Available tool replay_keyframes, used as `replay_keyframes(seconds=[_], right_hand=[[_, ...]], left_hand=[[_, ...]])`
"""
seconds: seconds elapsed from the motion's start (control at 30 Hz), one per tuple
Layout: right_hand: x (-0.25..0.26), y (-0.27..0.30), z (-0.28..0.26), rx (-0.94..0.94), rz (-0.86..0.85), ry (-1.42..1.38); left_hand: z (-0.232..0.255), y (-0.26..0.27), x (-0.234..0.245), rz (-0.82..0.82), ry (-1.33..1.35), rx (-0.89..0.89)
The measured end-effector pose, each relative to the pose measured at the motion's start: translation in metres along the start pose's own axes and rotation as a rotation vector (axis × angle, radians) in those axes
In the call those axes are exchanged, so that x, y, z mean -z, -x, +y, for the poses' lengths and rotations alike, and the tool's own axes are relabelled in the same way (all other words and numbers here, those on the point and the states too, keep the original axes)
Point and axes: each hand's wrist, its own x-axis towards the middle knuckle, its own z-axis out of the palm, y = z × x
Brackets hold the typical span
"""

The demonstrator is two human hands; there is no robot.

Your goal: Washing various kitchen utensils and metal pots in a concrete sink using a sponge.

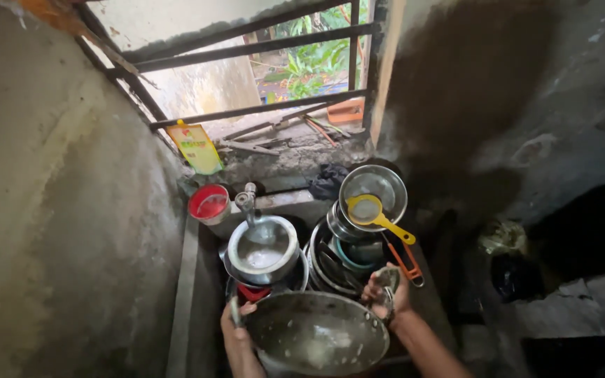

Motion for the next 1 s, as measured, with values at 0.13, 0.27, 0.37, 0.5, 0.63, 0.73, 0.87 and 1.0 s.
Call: replay_keyframes(seconds=[0.13,0.27,0.37,0.5,0.63,0.73,0.87,1.0], right_hand=[[-0.010,0.001,-0.010,0.190,0.008,0.117],[-0.003,0.005,-0.019,0.144,0.028,0.299],[0.001,0.003,-0.023,-0.032,0.075,0.700],[-0.033,0.012,-0.010,0.006,-0.111,1.768],[-0.101,0.050,0.015,0.269,-0.480,2.426],[-0.047,0.062,0.026,0.551,-0.745,2.611],[0.079,0.079,0.090,0.543,-0.714,2.527],[0.051,0.097,0.165,0.021,-0.642,1.954]], left_hand=[[-0.013,0.019,-0.001,0.185,0.292,0.519],[-0.074,0.031,0.020,0.020,0.071,0.447],[-0.027,0.030,0.013,0.069,-0.142,0.459],[0.022,0.022,0.000,-0.041,-0.101,0.244],[0.041,0.019,-0.005,-0.108,-0.195,0.216],[0.057,0.018,-0.002,-0.147,-0.235,0.352],[0.049,0.021,-0.002,-0.142,-0.258,0.130],[0.064,0.021,-0.014,-0.133,-0.262,0.026]])
